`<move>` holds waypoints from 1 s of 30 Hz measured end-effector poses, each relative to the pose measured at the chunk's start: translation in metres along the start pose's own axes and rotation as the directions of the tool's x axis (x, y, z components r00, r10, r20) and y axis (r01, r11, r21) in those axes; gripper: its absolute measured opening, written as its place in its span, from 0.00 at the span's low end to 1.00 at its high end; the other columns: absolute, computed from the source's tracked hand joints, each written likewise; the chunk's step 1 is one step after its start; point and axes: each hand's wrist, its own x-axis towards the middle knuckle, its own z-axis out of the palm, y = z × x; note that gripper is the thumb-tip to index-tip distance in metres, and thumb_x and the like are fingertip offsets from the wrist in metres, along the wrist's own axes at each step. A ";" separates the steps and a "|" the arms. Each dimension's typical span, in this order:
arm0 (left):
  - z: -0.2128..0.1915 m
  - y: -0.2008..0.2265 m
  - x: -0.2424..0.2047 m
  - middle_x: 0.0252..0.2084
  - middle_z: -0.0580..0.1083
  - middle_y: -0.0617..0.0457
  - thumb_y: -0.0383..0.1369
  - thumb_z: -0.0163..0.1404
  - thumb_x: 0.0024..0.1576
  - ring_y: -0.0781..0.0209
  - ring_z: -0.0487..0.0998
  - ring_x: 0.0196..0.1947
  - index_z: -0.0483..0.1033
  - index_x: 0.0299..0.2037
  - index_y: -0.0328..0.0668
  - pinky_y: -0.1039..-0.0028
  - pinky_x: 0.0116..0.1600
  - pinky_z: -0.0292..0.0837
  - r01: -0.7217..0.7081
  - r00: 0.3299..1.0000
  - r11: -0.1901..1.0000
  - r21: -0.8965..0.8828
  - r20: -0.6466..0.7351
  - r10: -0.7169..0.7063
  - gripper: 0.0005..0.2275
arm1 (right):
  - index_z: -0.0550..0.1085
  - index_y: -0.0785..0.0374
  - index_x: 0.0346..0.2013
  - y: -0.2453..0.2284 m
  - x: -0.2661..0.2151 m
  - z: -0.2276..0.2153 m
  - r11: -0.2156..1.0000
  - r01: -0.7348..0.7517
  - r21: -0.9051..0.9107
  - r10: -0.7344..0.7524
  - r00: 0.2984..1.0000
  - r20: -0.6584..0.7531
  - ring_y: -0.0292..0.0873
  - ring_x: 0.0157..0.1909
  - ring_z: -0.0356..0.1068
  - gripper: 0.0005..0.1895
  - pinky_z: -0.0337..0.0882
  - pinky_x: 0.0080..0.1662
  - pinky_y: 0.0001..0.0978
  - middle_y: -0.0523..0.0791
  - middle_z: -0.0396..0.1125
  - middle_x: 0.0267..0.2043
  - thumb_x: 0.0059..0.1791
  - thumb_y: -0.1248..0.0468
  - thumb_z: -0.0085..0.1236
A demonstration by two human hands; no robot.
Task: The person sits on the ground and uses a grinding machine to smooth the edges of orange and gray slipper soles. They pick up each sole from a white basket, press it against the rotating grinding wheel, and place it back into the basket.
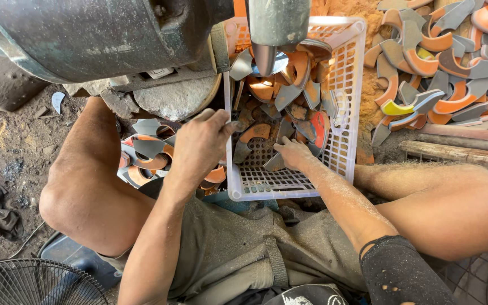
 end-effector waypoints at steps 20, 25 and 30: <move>0.087 0.004 0.023 0.40 0.75 0.32 0.41 0.50 0.72 0.36 0.77 0.44 0.68 0.56 0.30 0.55 0.46 0.73 0.214 0.977 0.887 -0.409 0.096 -0.192 0.17 | 0.72 0.61 0.47 -0.048 -0.104 -0.187 0.957 0.274 0.099 -0.153 0.763 -0.628 0.56 0.61 0.62 0.18 0.72 0.57 0.47 0.51 0.63 0.52 0.44 0.78 0.51; 0.065 0.024 0.017 0.35 0.78 0.47 0.34 0.52 0.63 0.62 0.78 0.28 0.70 0.56 0.37 0.75 0.31 0.73 0.462 0.886 0.160 -0.872 0.464 -0.030 0.14 | 0.73 0.58 0.47 -0.054 -0.171 -0.231 0.968 0.109 -0.228 -0.248 0.565 -0.787 0.57 0.62 0.62 0.18 0.69 0.58 0.45 0.56 0.62 0.59 0.44 0.75 0.51; 0.050 0.060 0.006 0.38 0.80 0.54 0.29 0.52 0.57 0.67 0.82 0.32 0.66 0.54 0.42 0.75 0.35 0.84 0.311 0.949 0.386 -0.869 0.304 -0.081 0.16 | 0.62 0.60 0.62 -0.029 -0.196 -0.276 0.308 0.440 0.843 0.248 0.818 -0.518 0.43 0.61 0.68 0.21 0.69 0.60 0.35 0.51 0.64 0.64 0.54 0.63 0.49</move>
